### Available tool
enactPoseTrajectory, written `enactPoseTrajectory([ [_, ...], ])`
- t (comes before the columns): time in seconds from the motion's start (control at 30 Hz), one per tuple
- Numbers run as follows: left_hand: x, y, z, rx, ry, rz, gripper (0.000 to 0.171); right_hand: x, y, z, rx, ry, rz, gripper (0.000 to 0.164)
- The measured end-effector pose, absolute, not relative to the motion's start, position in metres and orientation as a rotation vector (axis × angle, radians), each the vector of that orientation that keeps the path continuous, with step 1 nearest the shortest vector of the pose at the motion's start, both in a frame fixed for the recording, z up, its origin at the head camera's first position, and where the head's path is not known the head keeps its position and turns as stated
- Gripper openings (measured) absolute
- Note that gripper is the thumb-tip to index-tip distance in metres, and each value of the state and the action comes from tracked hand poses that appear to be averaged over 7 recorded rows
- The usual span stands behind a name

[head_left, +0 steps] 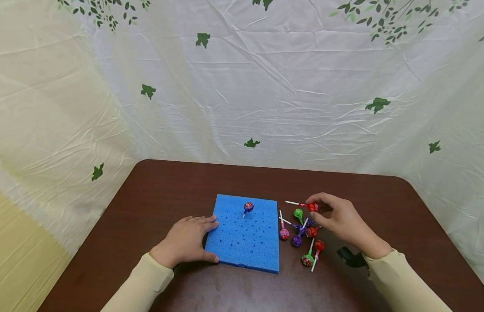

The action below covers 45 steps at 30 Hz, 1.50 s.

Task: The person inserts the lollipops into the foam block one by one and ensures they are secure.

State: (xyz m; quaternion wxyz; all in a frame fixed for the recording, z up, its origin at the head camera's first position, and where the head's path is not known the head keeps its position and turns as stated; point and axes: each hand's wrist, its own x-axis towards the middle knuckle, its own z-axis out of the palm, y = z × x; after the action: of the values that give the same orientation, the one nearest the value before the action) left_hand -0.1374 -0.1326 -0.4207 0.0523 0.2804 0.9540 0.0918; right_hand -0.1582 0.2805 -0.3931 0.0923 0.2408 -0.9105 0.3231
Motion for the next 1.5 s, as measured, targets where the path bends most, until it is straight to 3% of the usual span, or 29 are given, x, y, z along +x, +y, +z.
enactPoseTrajectory([
  [1.5,-0.137,-0.130,-0.417,0.840,2.910,0.240,0.091,-0.183,0.234,-0.379,0.818,-2.757,1.059,0.034],
])
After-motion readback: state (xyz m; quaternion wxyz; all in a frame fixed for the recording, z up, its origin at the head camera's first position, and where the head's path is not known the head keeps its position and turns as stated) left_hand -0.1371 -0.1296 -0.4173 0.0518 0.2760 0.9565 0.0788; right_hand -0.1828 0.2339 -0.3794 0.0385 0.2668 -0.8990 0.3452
